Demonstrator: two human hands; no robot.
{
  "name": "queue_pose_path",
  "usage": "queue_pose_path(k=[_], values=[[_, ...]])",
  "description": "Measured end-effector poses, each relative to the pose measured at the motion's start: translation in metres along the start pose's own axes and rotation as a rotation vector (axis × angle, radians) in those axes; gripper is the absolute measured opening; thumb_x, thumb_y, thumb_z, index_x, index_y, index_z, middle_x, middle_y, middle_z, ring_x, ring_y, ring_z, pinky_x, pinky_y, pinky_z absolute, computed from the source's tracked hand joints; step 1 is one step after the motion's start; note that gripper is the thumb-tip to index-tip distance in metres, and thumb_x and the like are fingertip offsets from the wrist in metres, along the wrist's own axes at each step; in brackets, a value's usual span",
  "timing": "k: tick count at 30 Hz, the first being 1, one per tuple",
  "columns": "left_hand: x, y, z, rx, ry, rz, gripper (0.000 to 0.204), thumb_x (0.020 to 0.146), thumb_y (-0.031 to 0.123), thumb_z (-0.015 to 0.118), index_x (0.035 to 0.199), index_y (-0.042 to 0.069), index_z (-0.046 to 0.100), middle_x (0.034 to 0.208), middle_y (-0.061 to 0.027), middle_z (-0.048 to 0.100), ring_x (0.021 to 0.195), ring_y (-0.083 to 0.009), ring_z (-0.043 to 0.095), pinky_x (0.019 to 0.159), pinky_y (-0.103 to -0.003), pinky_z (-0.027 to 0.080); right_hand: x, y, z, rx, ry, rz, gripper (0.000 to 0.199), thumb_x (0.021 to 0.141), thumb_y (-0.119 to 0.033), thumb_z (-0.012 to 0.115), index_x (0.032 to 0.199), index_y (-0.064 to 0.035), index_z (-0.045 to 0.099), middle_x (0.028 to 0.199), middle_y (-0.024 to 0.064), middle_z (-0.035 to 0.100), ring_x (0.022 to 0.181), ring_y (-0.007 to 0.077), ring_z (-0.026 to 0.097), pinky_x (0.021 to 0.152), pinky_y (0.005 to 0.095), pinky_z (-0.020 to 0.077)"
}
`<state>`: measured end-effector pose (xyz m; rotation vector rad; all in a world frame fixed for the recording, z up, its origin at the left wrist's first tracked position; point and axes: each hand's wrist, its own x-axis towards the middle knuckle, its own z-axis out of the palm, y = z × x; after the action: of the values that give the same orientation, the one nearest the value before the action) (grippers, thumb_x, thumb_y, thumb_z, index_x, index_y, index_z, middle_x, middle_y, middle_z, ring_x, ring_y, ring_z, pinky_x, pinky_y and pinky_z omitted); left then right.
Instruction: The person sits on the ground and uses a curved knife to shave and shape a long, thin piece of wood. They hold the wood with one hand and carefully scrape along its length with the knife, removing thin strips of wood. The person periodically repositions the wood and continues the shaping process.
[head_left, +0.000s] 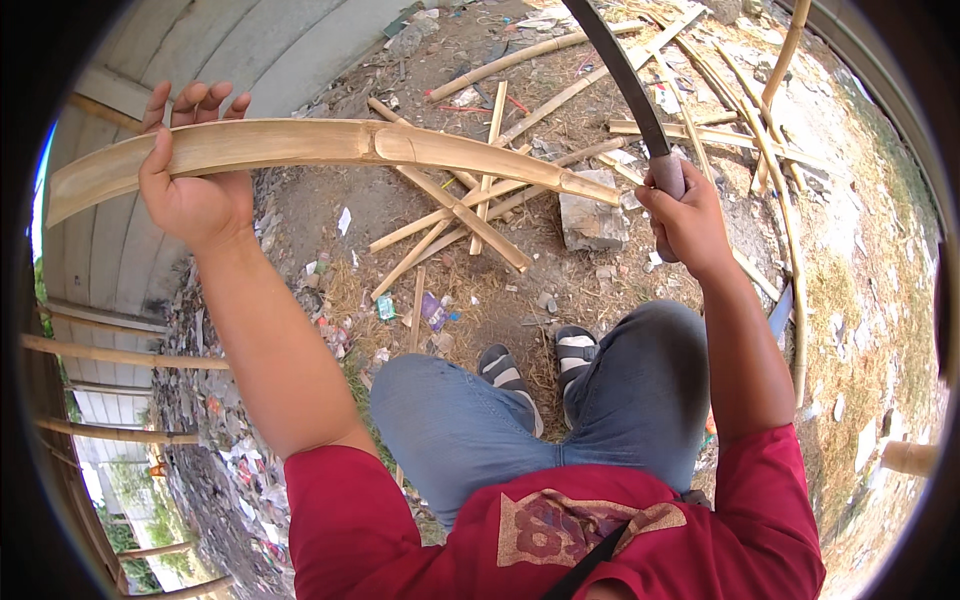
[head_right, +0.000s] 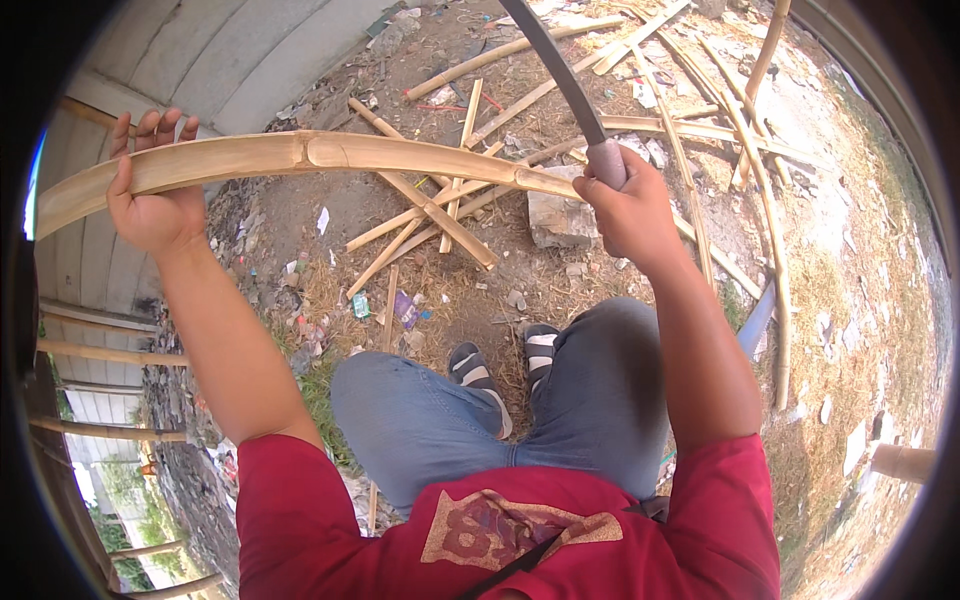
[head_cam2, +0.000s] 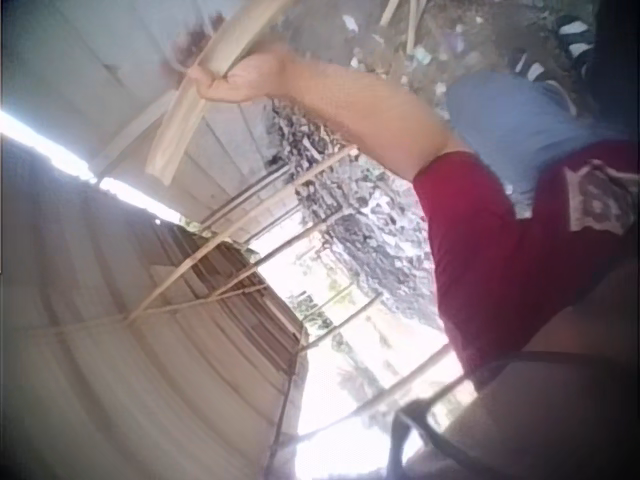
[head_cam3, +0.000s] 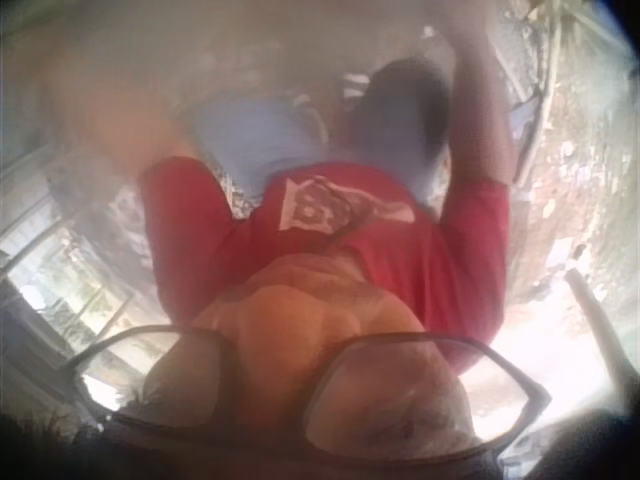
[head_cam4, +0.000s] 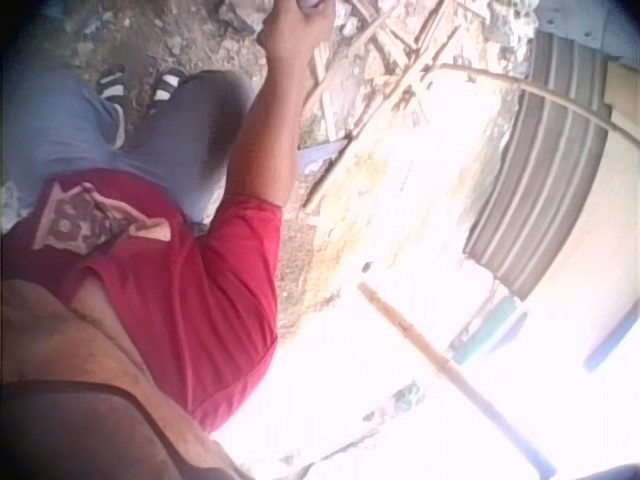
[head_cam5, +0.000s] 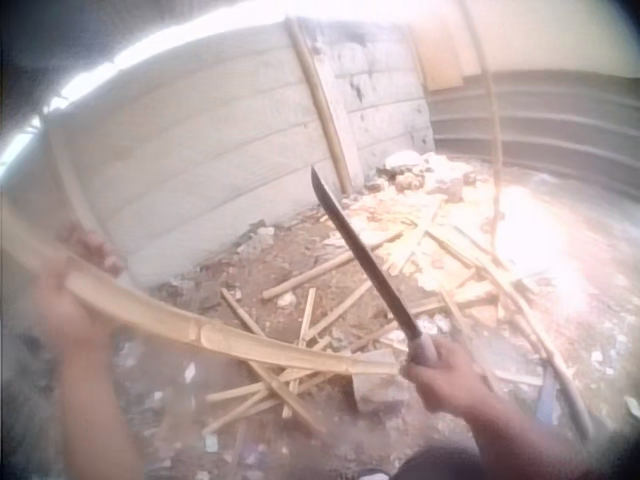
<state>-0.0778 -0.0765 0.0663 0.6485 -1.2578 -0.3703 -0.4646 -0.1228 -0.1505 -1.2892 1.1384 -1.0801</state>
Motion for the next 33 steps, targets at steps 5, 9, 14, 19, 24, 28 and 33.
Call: queue_pose_path(k=[5, 9, 14, 19, 24, 28, 33], values=[[-0.009, 0.009, -0.015, -0.040, -0.116, -0.044, 0.051, 0.089, 0.028, 0.048, 0.132, 0.000, 0.046, 0.109, -0.0174, 0.061, 0.104, -0.0325, 0.060, 0.092, -0.052, 0.048, 0.018, -0.018, 0.074, 0.129, -0.047, -0.057, 0.024, 0.088, -0.018, 0.073, 0.100, -0.0057, 0.057, 0.069, -0.0002, 0.056, 0.053, 0.0081, 0.053, 0.048, 0.0258, 0.0405], [-0.018, 0.017, -0.015, -0.002, -0.158, -0.068, 0.053, 0.087, 0.029, 0.047, 0.131, -0.001, 0.046, 0.098, -0.0142, 0.060, 0.096, -0.0292, 0.060, 0.086, -0.047, 0.051, 0.024, 0.016, 0.108, 0.184, -0.071, -0.086, 0.030, 0.089, -0.024, 0.074, 0.104, -0.0040, 0.058, 0.080, 0.0017, 0.060, 0.062, 0.0086, 0.054, 0.053, 0.0272, 0.0437], [-0.034, 0.012, -0.032, -0.094, -0.130, -0.059, 0.048, 0.084, 0.029, 0.045, 0.122, -0.001, 0.053, 0.086, -0.0089, 0.056, 0.084, -0.0231, 0.058, 0.079, -0.042, 0.053, 0.044, 0.047, 0.110, -0.032, 0.024, -0.244, 0.028, 0.086, -0.020, 0.076, 0.098, -0.0032, 0.057, 0.082, 0.0025, 0.058, 0.070, 0.0112, 0.053, 0.062, 0.0295, 0.0447], [-0.042, 0.009, -0.034, -0.077, -0.066, -0.012, 0.047, 0.083, 0.032, 0.047, 0.115, 0.000, 0.058, 0.083, -0.0073, 0.055, 0.080, -0.0223, 0.058, 0.075, -0.038, 0.050, 0.036, 0.043, 0.110, 0.036, -0.004, -0.180, 0.025, 0.087, -0.017, 0.074, 0.102, -0.0054, 0.058, 0.080, 0.0019, 0.056, 0.064, 0.0101, 0.052, 0.056, 0.0280, 0.0434], [-0.049, 0.018, -0.027, -0.090, -0.044, -0.044, 0.047, 0.083, 0.032, 0.046, 0.115, 0.000, 0.058, 0.081, -0.0062, 0.055, 0.078, -0.0211, 0.058, 0.074, -0.036, 0.050, 0.044, 0.057, 0.108, -0.048, -0.037, -0.197, 0.027, 0.088, -0.017, 0.073, 0.109, -0.0051, 0.060, 0.080, 0.0017, 0.055, 0.063, 0.0094, 0.052, 0.055, 0.0272, 0.0426], [-0.051, 0.020, -0.027, -0.040, -0.040, -0.057, 0.049, 0.084, 0.037, 0.046, 0.114, 0.000, 0.058, 0.080, -0.0052, 0.055, 0.077, -0.0202, 0.059, 0.074, -0.035, 0.050, 0.043, 0.057, 0.108, -0.126, -0.051, -0.196, 0.026, 0.088, -0.016, 0.072, 0.110, -0.0045, 0.062, 0.084, 0.0038, 0.056, 0.066, 0.0120, 0.054, 0.059, 0.0296, 0.0442], [-0.053, 0.018, -0.024, -0.030, 0.003, 0.022, 0.084, 0.086, 0.076, 0.036, 0.109, -0.001, 0.062, 0.075, -0.0044, 0.057, 0.070, -0.0183, 0.059, 0.065, -0.032, 0.051, 0.049, 0.071, 0.102, -0.224, -0.036, -0.301, 0.028, 0.086, -0.015, 0.073, 0.110, -0.0041, 0.064, 0.094, 0.0083, 0.059, 0.085, 0.0197, 0.057, 0.077, 0.0349, 0.0464]])
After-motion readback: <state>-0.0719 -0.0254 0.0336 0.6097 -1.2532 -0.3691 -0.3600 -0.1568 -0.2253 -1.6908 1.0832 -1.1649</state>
